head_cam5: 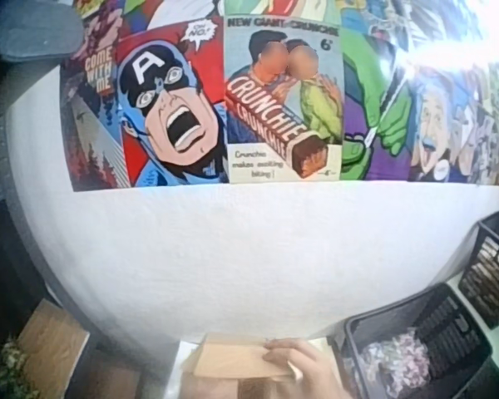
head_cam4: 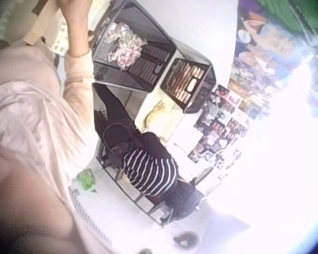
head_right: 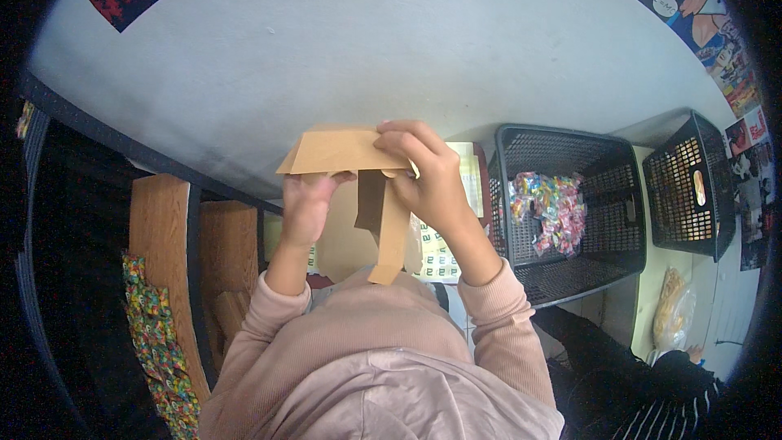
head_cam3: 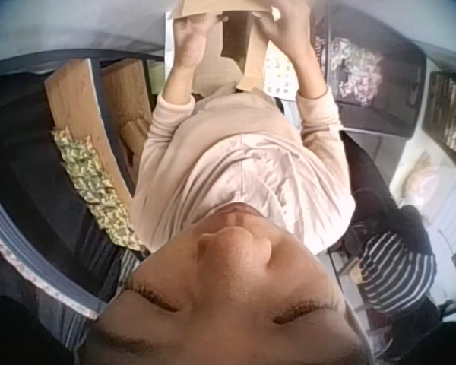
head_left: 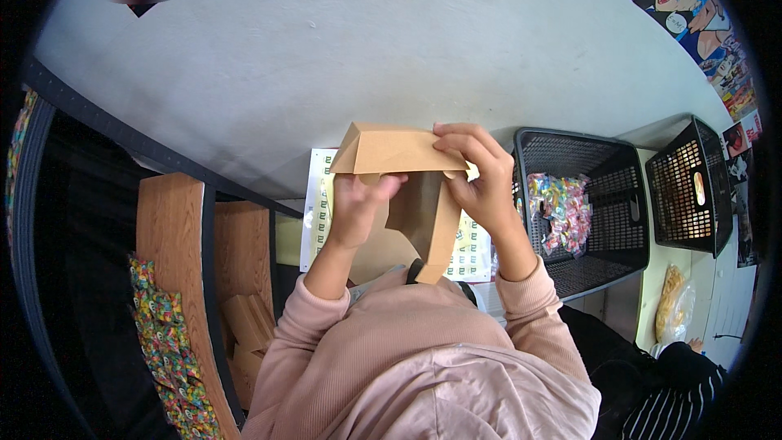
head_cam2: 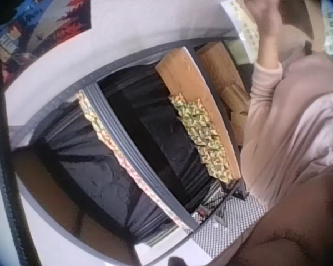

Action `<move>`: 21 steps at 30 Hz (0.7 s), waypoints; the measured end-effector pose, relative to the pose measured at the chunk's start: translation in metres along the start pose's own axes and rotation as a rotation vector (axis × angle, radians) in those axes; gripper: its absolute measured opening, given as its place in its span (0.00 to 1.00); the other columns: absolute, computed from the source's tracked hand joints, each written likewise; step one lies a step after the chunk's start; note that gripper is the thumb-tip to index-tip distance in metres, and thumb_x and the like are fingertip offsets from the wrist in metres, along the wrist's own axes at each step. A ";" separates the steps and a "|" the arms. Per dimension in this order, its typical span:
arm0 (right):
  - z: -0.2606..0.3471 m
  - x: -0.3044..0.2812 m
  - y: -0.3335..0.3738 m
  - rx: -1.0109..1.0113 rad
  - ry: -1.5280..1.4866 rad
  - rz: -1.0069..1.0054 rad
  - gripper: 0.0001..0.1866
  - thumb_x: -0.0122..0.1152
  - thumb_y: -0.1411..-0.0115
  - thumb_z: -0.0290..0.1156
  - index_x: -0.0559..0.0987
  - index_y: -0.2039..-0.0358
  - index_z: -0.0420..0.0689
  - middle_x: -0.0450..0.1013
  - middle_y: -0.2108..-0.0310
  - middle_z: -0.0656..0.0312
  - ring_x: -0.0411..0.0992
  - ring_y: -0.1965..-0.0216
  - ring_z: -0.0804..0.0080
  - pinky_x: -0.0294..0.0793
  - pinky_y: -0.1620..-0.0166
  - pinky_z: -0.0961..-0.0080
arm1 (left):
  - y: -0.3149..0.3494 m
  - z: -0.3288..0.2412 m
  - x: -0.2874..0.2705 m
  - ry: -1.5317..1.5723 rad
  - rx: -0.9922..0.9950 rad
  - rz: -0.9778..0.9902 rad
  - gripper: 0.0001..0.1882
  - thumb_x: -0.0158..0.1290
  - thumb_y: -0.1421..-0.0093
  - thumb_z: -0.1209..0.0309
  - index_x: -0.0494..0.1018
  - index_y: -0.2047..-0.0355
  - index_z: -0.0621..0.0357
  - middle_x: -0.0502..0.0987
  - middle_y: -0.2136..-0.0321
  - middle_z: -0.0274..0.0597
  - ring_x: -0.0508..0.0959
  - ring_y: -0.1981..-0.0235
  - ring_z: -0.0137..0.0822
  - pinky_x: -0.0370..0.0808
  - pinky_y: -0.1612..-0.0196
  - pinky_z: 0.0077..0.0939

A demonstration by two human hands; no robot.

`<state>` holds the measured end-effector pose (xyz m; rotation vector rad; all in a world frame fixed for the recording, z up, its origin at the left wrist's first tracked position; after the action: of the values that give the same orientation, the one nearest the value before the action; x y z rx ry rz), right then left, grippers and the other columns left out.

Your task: The person assembles a small cardboard box by hand. They unfold a flat cardboard sheet, fold the side flaps, and tuck the tabs into the box structure to form a finished container.

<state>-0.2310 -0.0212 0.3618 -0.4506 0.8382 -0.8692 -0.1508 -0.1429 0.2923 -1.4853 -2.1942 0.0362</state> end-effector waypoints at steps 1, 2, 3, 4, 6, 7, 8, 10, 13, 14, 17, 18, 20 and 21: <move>0.002 0.002 0.002 -0.016 0.013 0.012 0.17 0.52 0.64 0.11 0.74 0.70 0.38 0.69 0.64 0.53 0.71 0.62 0.61 0.74 0.63 0.75 | 0.001 -0.002 -0.003 0.166 -0.063 -0.036 0.15 0.45 0.43 0.66 0.63 0.55 0.56 0.70 0.62 0.40 0.70 0.61 0.32 0.69 0.60 0.29; 0.005 0.002 0.003 -0.030 0.029 0.024 0.18 0.52 0.64 0.10 0.75 0.69 0.39 0.69 0.64 0.53 0.71 0.62 0.60 0.74 0.62 0.74 | 0.003 -0.005 -0.007 0.335 -0.128 -0.069 0.15 0.45 0.42 0.64 0.64 0.57 0.57 0.70 0.63 0.39 0.70 0.63 0.30 0.69 0.62 0.28; 0.007 0.003 0.005 -0.043 0.045 0.036 0.19 0.51 0.64 0.10 0.75 0.68 0.39 0.69 0.63 0.53 0.71 0.61 0.60 0.74 0.62 0.74 | 0.004 -0.006 -0.012 0.504 -0.193 -0.103 0.16 0.44 0.42 0.61 0.65 0.58 0.57 0.70 0.65 0.38 0.71 0.65 0.28 0.70 0.64 0.26; 0.006 0.004 0.008 -0.020 0.045 0.050 0.21 0.52 0.63 0.10 0.76 0.66 0.41 0.70 0.64 0.54 0.71 0.60 0.60 0.74 0.61 0.72 | 0.003 -0.007 -0.017 0.549 -0.196 -0.088 0.14 0.40 0.39 0.61 0.65 0.59 0.56 0.71 0.65 0.36 0.71 0.65 0.28 0.70 0.66 0.27; 0.005 0.004 0.011 -0.089 0.046 0.032 0.21 0.53 0.63 0.11 0.77 0.66 0.42 0.71 0.64 0.54 0.71 0.60 0.60 0.74 0.60 0.72 | 0.003 -0.009 -0.022 0.624 -0.246 -0.131 0.14 0.39 0.39 0.61 0.65 0.59 0.55 0.71 0.65 0.36 0.71 0.65 0.28 0.70 0.66 0.27; 0.005 0.003 0.013 -0.123 0.047 0.022 0.21 0.54 0.63 0.11 0.77 0.66 0.42 0.71 0.65 0.54 0.71 0.60 0.60 0.74 0.60 0.73 | 0.003 -0.011 -0.023 0.662 -0.271 -0.151 0.14 0.39 0.39 0.61 0.65 0.60 0.55 0.71 0.64 0.37 0.71 0.64 0.28 0.71 0.65 0.27; 0.004 0.003 0.015 -0.128 0.043 0.017 0.21 0.57 0.64 0.14 0.77 0.65 0.45 0.71 0.65 0.55 0.70 0.59 0.61 0.74 0.59 0.71 | 0.004 -0.010 -0.022 0.564 -0.338 -0.223 0.14 0.38 0.39 0.61 0.65 0.60 0.55 0.71 0.63 0.37 0.71 0.64 0.29 0.71 0.65 0.27; 0.007 0.007 0.017 -0.196 0.094 0.062 0.22 0.58 0.64 0.16 0.77 0.65 0.46 0.72 0.64 0.56 0.70 0.58 0.61 0.74 0.58 0.71 | 0.005 -0.008 -0.027 0.594 -0.354 -0.217 0.13 0.38 0.39 0.62 0.66 0.62 0.55 0.71 0.64 0.36 0.71 0.63 0.28 0.71 0.64 0.27; 0.009 0.008 0.019 -0.237 0.138 0.106 0.22 0.59 0.65 0.19 0.77 0.64 0.48 0.72 0.63 0.58 0.70 0.57 0.61 0.73 0.57 0.69 | 0.009 0.009 -0.041 0.725 -0.381 -0.139 0.11 0.38 0.40 0.64 0.67 0.65 0.56 0.72 0.68 0.33 0.71 0.64 0.28 0.70 0.63 0.26; 0.006 0.008 0.020 -0.238 0.151 0.117 0.22 0.59 0.65 0.19 0.77 0.64 0.48 0.72 0.63 0.58 0.70 0.57 0.61 0.74 0.57 0.69 | 0.008 0.011 -0.040 0.784 -0.390 -0.101 0.10 0.39 0.40 0.65 0.67 0.66 0.56 0.72 0.70 0.32 0.71 0.65 0.27 0.70 0.63 0.26; -0.001 0.005 0.022 -0.226 0.162 0.130 0.22 0.59 0.66 0.20 0.77 0.65 0.49 0.71 0.63 0.58 0.69 0.57 0.61 0.74 0.57 0.69 | 0.009 0.014 -0.027 1.016 -0.437 -0.066 0.09 0.40 0.42 0.67 0.68 0.69 0.56 0.70 0.77 0.28 0.71 0.68 0.26 0.69 0.63 0.24; -0.002 0.005 0.022 -0.220 0.162 0.129 0.22 0.59 0.66 0.20 0.77 0.65 0.49 0.71 0.63 0.59 0.69 0.57 0.61 0.74 0.57 0.69 | 0.010 0.017 -0.031 0.934 -0.450 -0.161 0.08 0.41 0.42 0.68 0.67 0.67 0.56 0.69 0.76 0.28 0.70 0.68 0.25 0.68 0.63 0.24; 0.003 0.005 0.022 -0.229 0.191 0.135 0.22 0.59 0.66 0.20 0.77 0.65 0.49 0.70 0.64 0.58 0.70 0.58 0.61 0.74 0.58 0.69 | 0.014 0.022 -0.038 0.765 -0.470 -0.347 0.08 0.42 0.43 0.69 0.66 0.63 0.56 0.68 0.75 0.29 0.69 0.67 0.25 0.66 0.62 0.22; 0.005 0.005 0.023 -0.234 0.206 0.138 0.22 0.59 0.66 0.20 0.77 0.65 0.49 0.70 0.64 0.58 0.70 0.58 0.60 0.74 0.59 0.69 | 0.014 0.017 -0.034 0.681 -0.378 -0.282 0.10 0.43 0.44 0.70 0.65 0.61 0.56 0.68 0.72 0.30 0.68 0.66 0.25 0.66 0.62 0.22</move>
<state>-0.2139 -0.0120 0.3478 -0.5063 1.1547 -0.7001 -0.1361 -0.1630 0.2606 -1.1098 -1.8591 -0.8857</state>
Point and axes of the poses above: each hand's wrist, its own y-axis away from the middle knuckle, its own x-axis out of the palm, z = x × y, the point moved 7 cm from there along -y, towards the middle knuckle
